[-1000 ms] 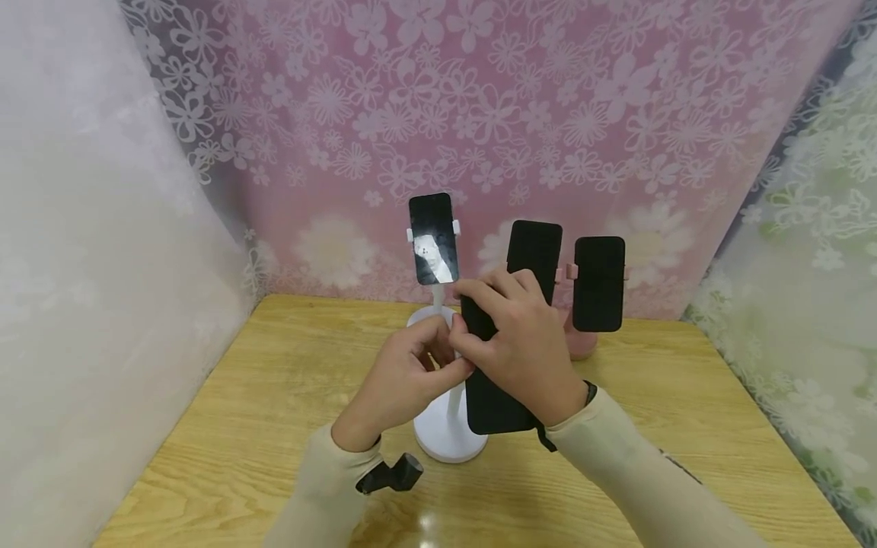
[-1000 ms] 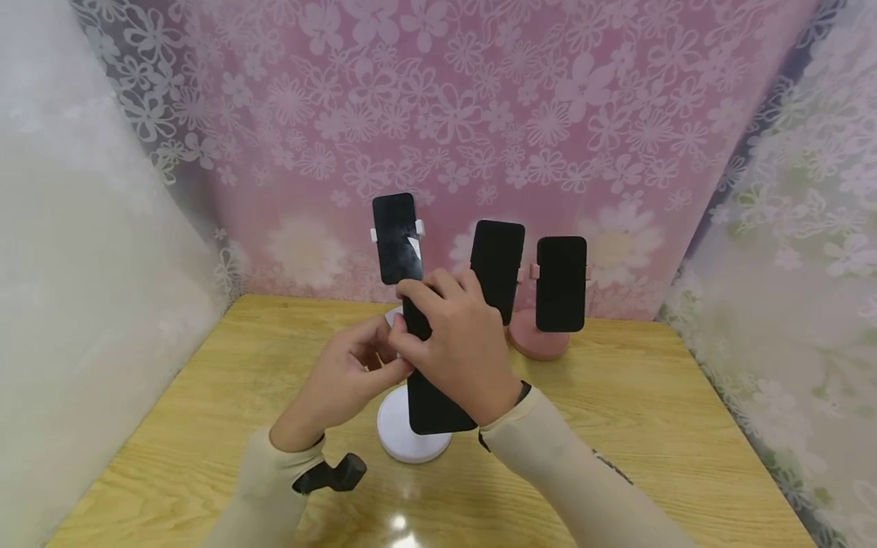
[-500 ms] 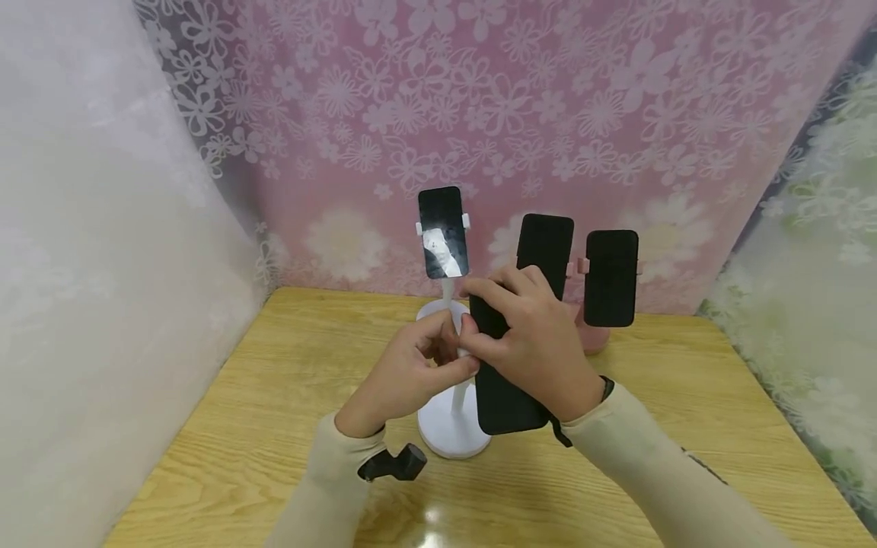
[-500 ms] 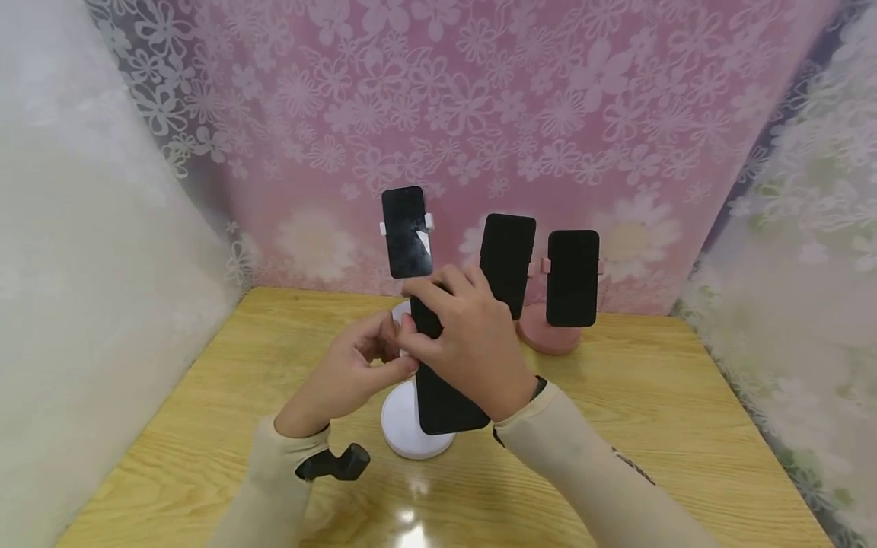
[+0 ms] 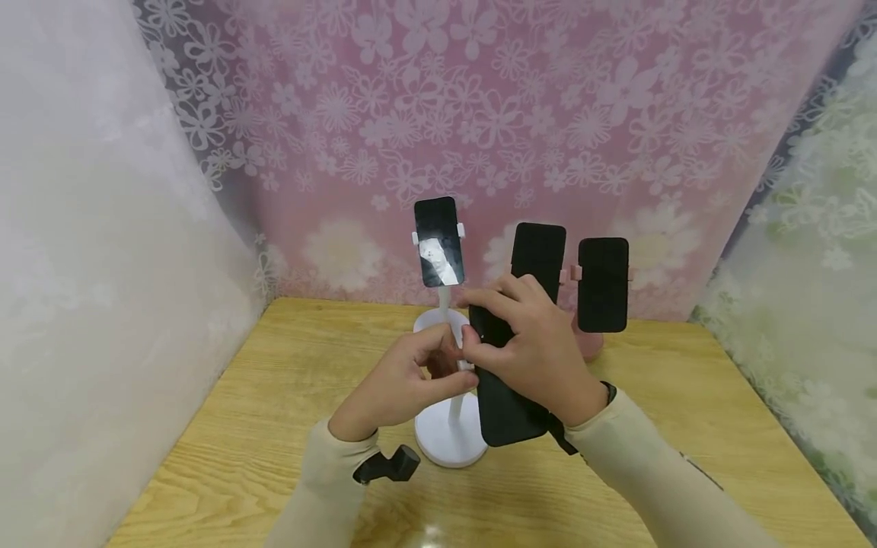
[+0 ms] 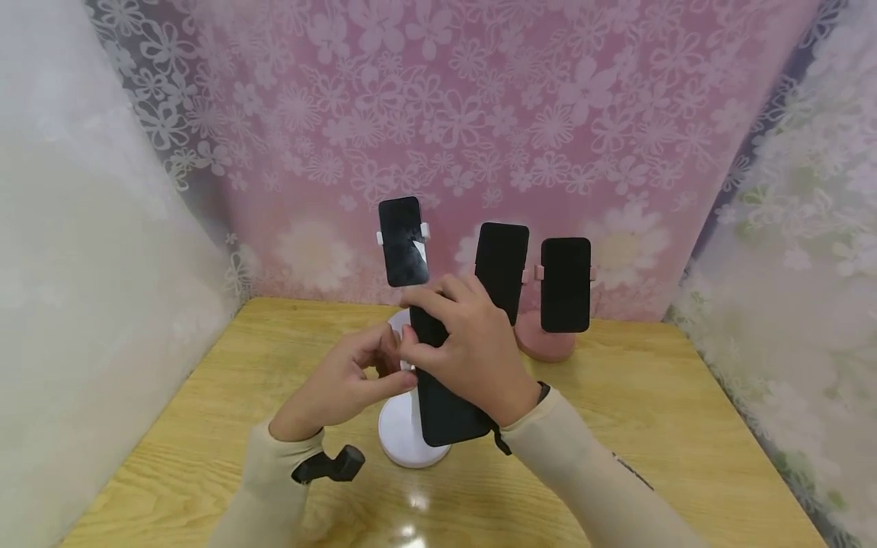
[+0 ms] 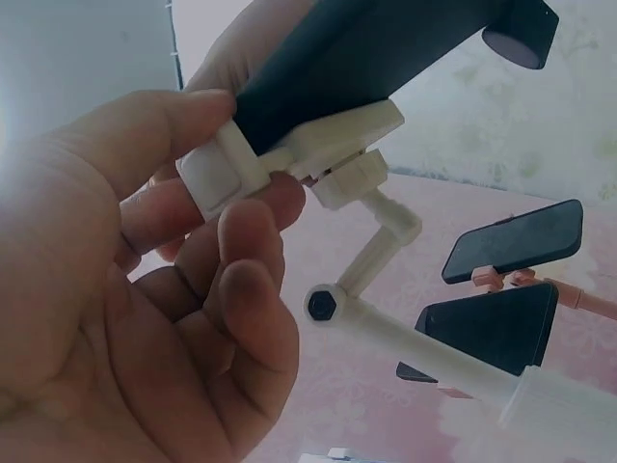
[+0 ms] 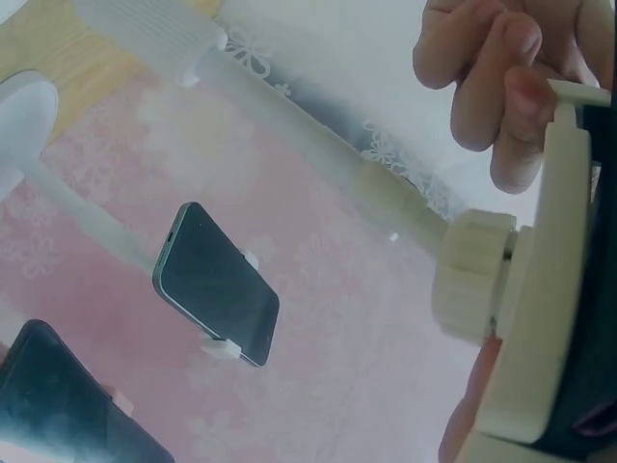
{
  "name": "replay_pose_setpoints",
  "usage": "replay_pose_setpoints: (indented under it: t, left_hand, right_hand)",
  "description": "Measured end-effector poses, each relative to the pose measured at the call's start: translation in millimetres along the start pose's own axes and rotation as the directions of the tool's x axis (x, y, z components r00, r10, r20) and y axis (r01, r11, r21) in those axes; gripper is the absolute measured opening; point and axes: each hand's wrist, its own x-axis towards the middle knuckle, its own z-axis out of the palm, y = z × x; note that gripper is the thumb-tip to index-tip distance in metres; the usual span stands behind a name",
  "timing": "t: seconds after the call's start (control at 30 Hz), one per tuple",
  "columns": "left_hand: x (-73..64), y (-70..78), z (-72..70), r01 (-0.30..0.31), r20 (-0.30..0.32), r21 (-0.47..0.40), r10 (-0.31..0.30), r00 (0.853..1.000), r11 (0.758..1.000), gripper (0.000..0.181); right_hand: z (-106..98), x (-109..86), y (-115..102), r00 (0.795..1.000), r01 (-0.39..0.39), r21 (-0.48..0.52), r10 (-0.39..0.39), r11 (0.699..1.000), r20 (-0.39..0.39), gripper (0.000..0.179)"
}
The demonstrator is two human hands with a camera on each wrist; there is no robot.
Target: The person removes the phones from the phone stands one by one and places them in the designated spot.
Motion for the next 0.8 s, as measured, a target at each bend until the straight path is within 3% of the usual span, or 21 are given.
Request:
replay_pose_setpoints:
  t: [0.43,0.8]
  left_hand:
    - [-0.4,1.1,0.1,0.000,0.010,0.026,0.000,1.000,1.000,0.018]
    - [2.0,-2.3,2.3,0.011,-0.067,0.074,-0.006,0.998,0.997,0.017]
  right_hand:
    - [-1.6,-3.3,3.1,0.999,-0.003,0.122,0.008,0.993,-0.038,0.034]
    - [0.6,-2.9,3.3,0.998,-0.040,0.160,0.047,0.986,-0.037,0.034]
